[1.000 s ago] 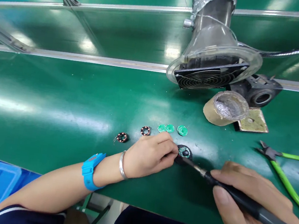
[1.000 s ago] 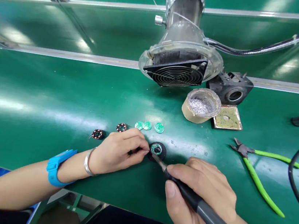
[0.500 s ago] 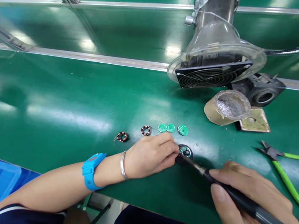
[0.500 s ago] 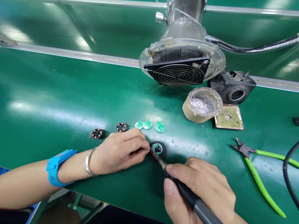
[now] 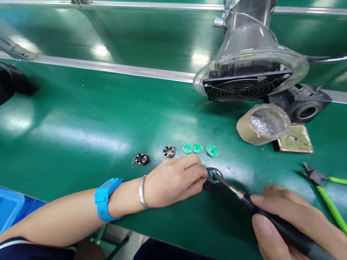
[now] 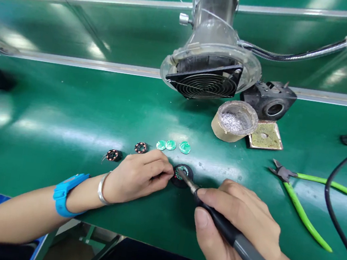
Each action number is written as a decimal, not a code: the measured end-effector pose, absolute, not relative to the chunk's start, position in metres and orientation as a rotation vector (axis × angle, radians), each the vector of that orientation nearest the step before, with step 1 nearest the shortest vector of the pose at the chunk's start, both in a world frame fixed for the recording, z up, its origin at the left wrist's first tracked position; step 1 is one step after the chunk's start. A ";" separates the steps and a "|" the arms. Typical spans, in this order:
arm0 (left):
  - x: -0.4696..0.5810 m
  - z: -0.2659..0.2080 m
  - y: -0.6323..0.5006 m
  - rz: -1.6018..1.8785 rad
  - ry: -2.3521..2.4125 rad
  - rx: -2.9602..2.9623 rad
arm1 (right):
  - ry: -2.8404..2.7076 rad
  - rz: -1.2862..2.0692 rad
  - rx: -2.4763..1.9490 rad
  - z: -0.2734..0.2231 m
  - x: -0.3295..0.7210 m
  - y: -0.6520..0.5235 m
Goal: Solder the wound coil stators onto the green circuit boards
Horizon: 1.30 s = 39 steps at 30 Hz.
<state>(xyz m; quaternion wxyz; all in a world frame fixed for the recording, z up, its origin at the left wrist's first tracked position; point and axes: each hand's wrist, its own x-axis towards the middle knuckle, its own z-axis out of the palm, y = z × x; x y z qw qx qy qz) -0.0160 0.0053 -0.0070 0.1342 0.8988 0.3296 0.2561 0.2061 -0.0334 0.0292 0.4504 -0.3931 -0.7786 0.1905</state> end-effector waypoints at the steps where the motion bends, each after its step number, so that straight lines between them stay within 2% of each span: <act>1: -0.016 -0.007 0.005 0.737 0.957 2.608 | -1.916 0.460 -0.967 0.028 0.206 -0.033; 6: -0.016 -0.007 0.005 0.718 0.963 2.608 | -1.858 0.364 -1.051 0.010 0.198 -0.026; 12: -0.017 -0.007 0.005 0.727 0.947 2.542 | -2.055 0.427 -0.974 -0.005 0.189 -0.012; 20: -0.010 -0.003 0.004 0.698 0.993 1.959 | -2.046 0.426 -0.989 -0.009 0.188 -0.012; 28: -0.004 -0.004 0.008 0.511 1.038 1.425 | -2.040 0.405 -0.792 -0.014 0.189 -0.013; 39: -0.010 -0.002 0.008 0.461 1.055 1.401 | -2.079 0.385 -0.823 -0.009 0.187 -0.012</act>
